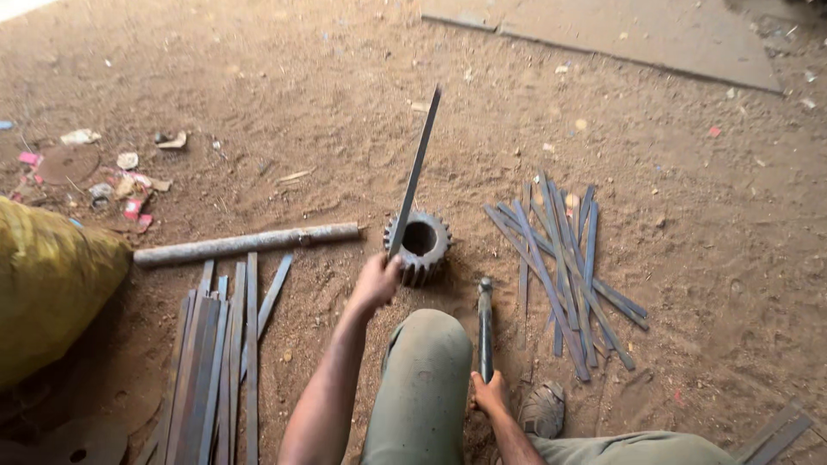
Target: The person sits on the ground and repeatedly places metal rods into the central hole of a gear-like object, then strikes them with a hammer to shape or bend them. The person handles multiple rods one at a time, adjusting their position before each strike.
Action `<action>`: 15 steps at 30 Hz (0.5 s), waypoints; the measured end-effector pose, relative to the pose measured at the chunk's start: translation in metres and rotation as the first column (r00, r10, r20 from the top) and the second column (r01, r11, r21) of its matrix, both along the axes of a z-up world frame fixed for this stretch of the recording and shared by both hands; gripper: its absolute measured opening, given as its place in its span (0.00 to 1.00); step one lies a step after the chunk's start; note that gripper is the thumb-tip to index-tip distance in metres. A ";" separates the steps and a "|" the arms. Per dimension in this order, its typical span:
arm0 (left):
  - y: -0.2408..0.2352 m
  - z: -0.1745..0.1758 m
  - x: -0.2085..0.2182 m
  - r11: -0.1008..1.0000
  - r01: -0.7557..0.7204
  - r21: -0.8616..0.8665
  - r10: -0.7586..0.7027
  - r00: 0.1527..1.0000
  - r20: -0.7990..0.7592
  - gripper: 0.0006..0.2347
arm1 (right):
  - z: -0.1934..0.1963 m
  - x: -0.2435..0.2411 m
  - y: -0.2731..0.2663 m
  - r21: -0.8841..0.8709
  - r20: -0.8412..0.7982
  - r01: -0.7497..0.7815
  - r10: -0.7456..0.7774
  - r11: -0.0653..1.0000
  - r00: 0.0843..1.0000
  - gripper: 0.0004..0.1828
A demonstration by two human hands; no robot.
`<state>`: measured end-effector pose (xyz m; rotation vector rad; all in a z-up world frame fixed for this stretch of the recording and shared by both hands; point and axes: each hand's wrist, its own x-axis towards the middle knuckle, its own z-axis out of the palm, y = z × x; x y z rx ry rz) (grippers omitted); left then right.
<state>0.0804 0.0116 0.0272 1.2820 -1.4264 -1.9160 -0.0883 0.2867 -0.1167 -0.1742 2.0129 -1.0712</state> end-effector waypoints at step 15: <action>-0.051 -0.035 -0.098 0.919 0.166 0.358 -0.027 0.931 -0.363 0.19 | -0.059 -0.039 -0.004 0.196 -0.017 -0.090 0.095 0.977 0.995 0.23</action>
